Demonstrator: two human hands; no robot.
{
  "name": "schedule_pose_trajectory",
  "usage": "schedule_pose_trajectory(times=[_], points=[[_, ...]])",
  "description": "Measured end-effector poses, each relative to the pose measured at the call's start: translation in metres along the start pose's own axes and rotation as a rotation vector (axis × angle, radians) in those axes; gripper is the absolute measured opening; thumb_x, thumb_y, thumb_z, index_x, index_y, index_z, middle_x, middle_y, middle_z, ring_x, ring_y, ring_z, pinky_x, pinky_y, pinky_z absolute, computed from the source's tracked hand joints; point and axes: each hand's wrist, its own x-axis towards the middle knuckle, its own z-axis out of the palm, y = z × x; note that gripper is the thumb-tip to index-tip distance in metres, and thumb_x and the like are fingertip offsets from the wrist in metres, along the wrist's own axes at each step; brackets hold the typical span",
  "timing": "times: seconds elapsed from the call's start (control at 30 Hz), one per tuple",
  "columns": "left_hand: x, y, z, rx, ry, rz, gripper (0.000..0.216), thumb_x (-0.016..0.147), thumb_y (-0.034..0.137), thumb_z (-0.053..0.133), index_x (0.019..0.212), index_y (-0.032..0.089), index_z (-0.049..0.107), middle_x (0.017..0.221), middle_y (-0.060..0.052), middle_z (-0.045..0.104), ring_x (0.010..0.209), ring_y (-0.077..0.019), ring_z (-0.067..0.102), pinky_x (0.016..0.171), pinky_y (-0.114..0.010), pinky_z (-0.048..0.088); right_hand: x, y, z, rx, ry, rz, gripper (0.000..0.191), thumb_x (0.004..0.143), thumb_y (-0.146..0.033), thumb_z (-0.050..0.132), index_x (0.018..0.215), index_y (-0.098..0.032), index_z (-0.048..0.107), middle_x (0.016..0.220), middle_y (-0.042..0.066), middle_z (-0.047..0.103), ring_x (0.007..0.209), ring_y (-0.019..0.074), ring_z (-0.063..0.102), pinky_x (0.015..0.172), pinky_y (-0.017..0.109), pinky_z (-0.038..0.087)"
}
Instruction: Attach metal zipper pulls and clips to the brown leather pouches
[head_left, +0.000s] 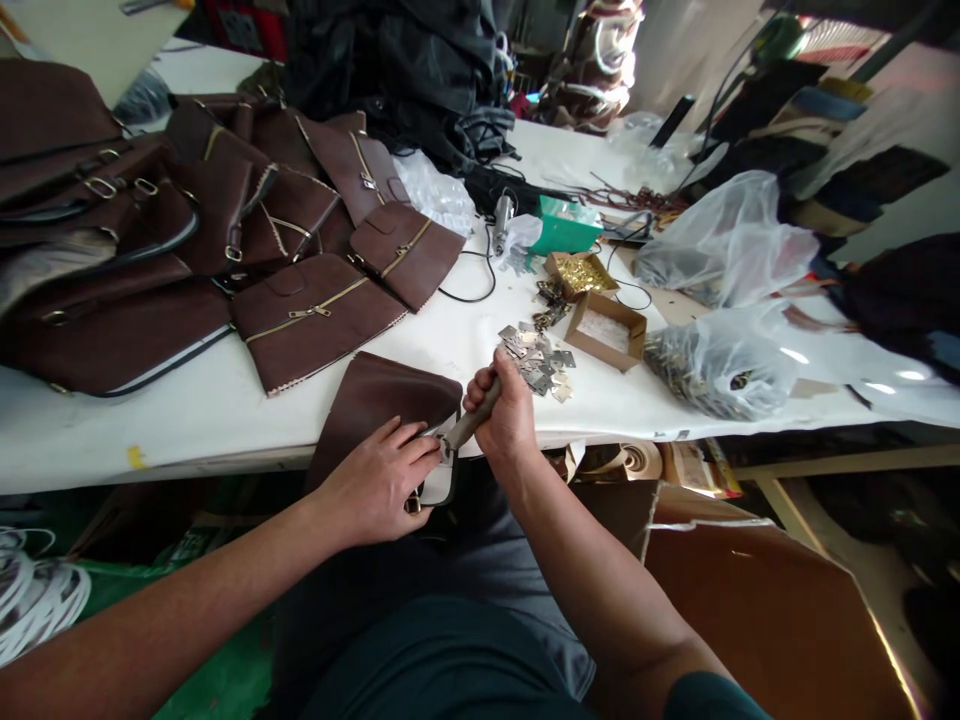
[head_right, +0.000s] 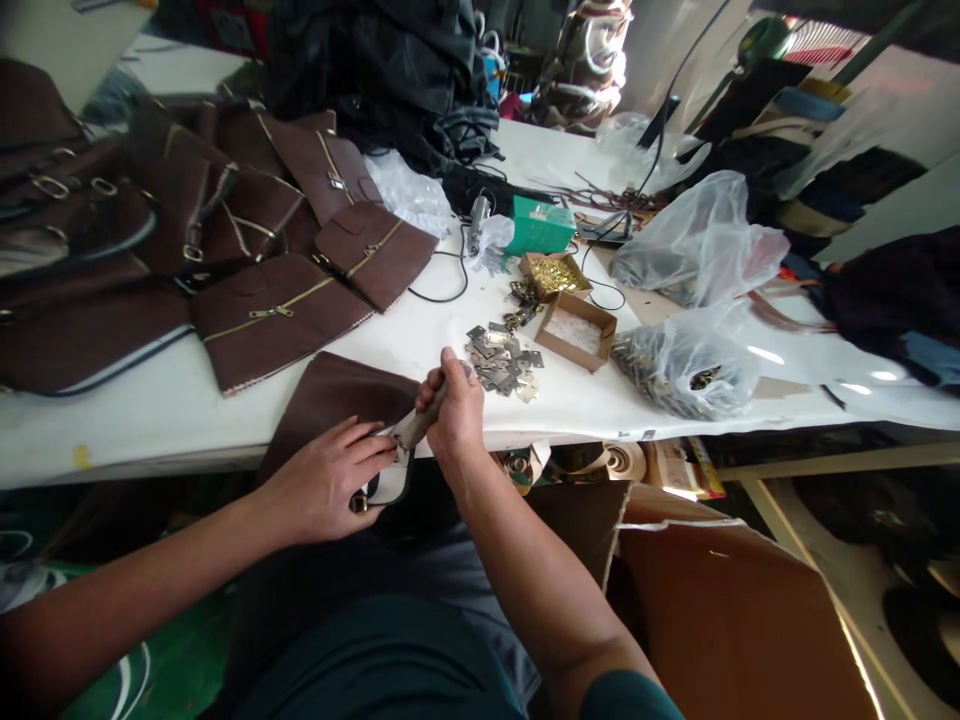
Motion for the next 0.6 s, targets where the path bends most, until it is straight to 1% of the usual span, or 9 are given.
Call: schedule_pose_trajectory(times=[0.07, 0.17, 0.33, 0.43, 0.53, 0.6], points=[[0.0, 0.001, -0.001, 0.0, 0.005, 0.004, 0.058, 0.085, 0.038, 0.077, 0.138, 0.016, 0.07, 0.147, -0.013, 0.069, 0.142, -0.0402, 0.054, 0.127, -0.062, 0.037, 0.003, 0.01, 0.002, -0.029, 0.016, -0.059, 0.052, 0.08, -0.054, 0.085, 0.078, -0.025, 0.041, 0.062, -0.01, 0.041, 0.048, 0.0079, 0.04, 0.042, 0.021, 0.035], [0.0, 0.001, -0.003, -0.005, 0.005, 0.012, 0.055, 0.085, 0.039, 0.077, 0.135, 0.016, 0.071, 0.143, -0.013, 0.07, 0.141, -0.0399, 0.054, 0.127, -0.062, 0.037, 0.007, 0.016, 0.007, -0.085, -0.008, -0.142, 0.049, 0.084, -0.053, 0.082, 0.078, -0.025, 0.042, 0.062, -0.01, 0.043, 0.047, 0.0077, 0.041, 0.042, 0.021, 0.037], [0.001, -0.002, -0.002, -0.031, 0.006, 0.013, 0.053, 0.085, 0.039, 0.078, 0.132, 0.016, 0.072, 0.139, -0.014, 0.071, 0.141, -0.0401, 0.054, 0.127, -0.062, 0.036, -0.002, 0.02, 0.014, -0.238, -0.136, -0.238, 0.045, 0.092, -0.053, 0.077, 0.076, -0.025, 0.045, 0.059, -0.009, 0.046, 0.045, 0.0087, 0.042, 0.042, 0.023, 0.035], [0.0, -0.004, 0.0, -0.047, 0.025, 0.013, 0.052, 0.084, 0.037, 0.078, 0.132, 0.016, 0.073, 0.138, -0.015, 0.072, 0.141, -0.0399, 0.055, 0.128, -0.062, 0.036, -0.015, 0.023, 0.011, -0.395, -0.214, -0.282, 0.043, 0.097, -0.053, 0.072, 0.075, -0.025, 0.048, 0.055, -0.009, 0.048, 0.045, 0.0098, 0.042, 0.045, 0.025, 0.035], [-0.002, -0.005, 0.003, -0.065, 0.046, 0.011, 0.054, 0.084, 0.035, 0.078, 0.134, 0.016, 0.071, 0.141, -0.014, 0.071, 0.142, -0.0395, 0.054, 0.129, -0.062, 0.035, -0.027, 0.027, 0.003, -0.556, -0.28, -0.333, 0.043, 0.097, -0.054, 0.072, 0.074, -0.024, 0.052, 0.056, -0.007, 0.053, 0.049, 0.0112, 0.046, 0.05, 0.026, 0.039], [-0.003, -0.005, 0.004, -0.075, 0.066, 0.013, 0.056, 0.083, 0.033, 0.079, 0.136, 0.016, 0.07, 0.142, -0.015, 0.07, 0.142, -0.0391, 0.055, 0.129, -0.062, 0.034, -0.03, 0.025, -0.001, -0.604, -0.31, -0.354, 0.043, 0.097, -0.055, 0.072, 0.073, -0.024, 0.053, 0.056, -0.005, 0.056, 0.05, 0.0122, 0.049, 0.053, 0.027, 0.042]])
